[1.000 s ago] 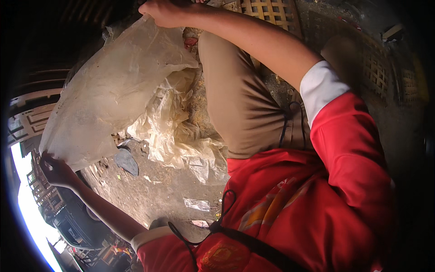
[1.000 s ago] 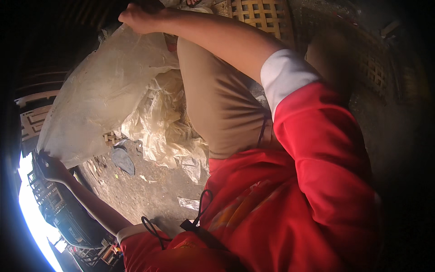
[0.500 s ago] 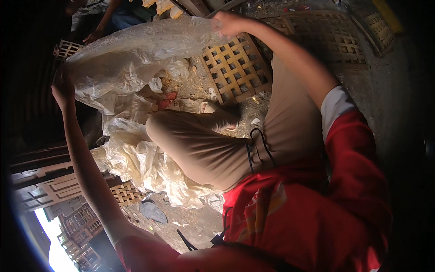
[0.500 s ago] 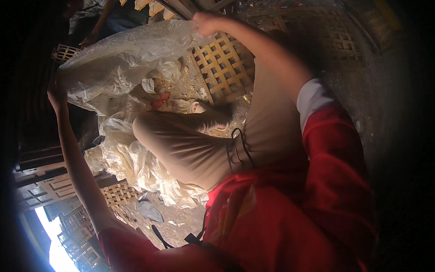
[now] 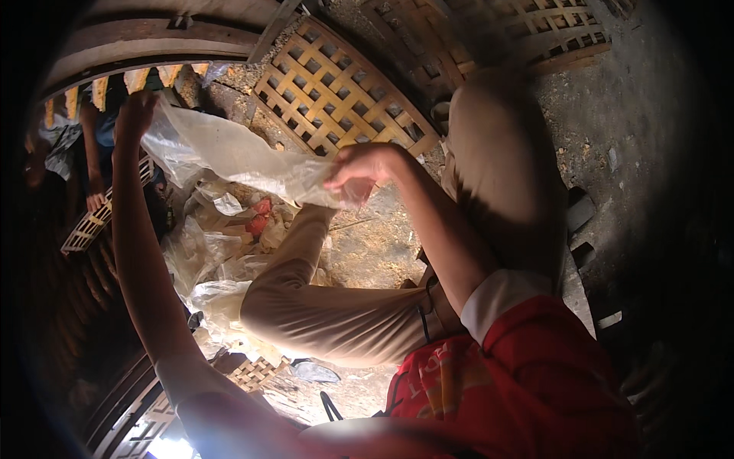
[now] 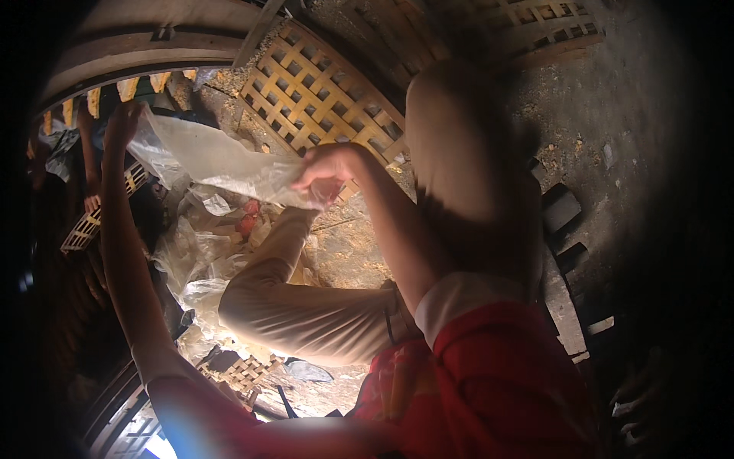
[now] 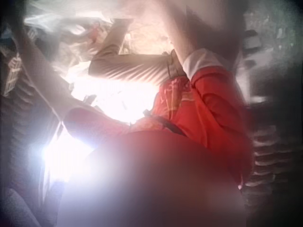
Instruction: The person sits on the floor and repeatedly picks up woven trays, places a plastic sheet on them, and stacks them. The person handles the trays and plastic sheets by hand without using tools.
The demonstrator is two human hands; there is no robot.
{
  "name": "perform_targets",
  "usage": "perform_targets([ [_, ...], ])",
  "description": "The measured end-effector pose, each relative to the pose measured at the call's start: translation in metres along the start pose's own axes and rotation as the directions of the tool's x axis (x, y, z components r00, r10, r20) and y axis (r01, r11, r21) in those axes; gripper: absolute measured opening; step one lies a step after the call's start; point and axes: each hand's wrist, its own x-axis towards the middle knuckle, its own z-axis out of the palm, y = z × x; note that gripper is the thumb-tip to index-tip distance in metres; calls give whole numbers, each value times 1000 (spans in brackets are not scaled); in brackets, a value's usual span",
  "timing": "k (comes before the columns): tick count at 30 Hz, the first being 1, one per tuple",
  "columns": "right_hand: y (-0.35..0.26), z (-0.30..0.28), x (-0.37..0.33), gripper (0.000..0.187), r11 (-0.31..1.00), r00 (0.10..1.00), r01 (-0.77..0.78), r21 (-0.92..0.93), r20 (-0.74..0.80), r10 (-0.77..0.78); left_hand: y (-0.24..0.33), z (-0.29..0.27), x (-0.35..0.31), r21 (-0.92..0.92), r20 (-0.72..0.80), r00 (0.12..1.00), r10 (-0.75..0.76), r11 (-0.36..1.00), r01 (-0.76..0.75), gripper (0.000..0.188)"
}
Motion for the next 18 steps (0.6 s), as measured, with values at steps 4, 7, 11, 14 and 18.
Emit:
perform_targets([
  [4, 29, -71, 35, 32, 985, 853, -36, 166, -509, 117, 124, 50, 63, -107, -110, 992, -58, 993, 46, 44],
  [7, 70, -121, 58, 32, 995, 401, -69, 79, -911, 100, 203, 103, 61, -107, -449, 893, 12, 992, -67, 51],
  [11, 114, -159, 68, 39, 898, 146, -428, -100, -989, -40, 246, 172, 15, -285, -598, 799, -64, 949, -137, 55],
  [14, 128, -160, 70, 45, 853, 155, -516, -81, -988, 0, 246, 231, -33, -428, -266, 895, -358, 876, 223, 77],
  [18, 131, -144, 67, 42, 908, 51, -418, -15, -999, 7, 241, 314, -76, -420, 415, 571, -708, 408, 811, 108],
])
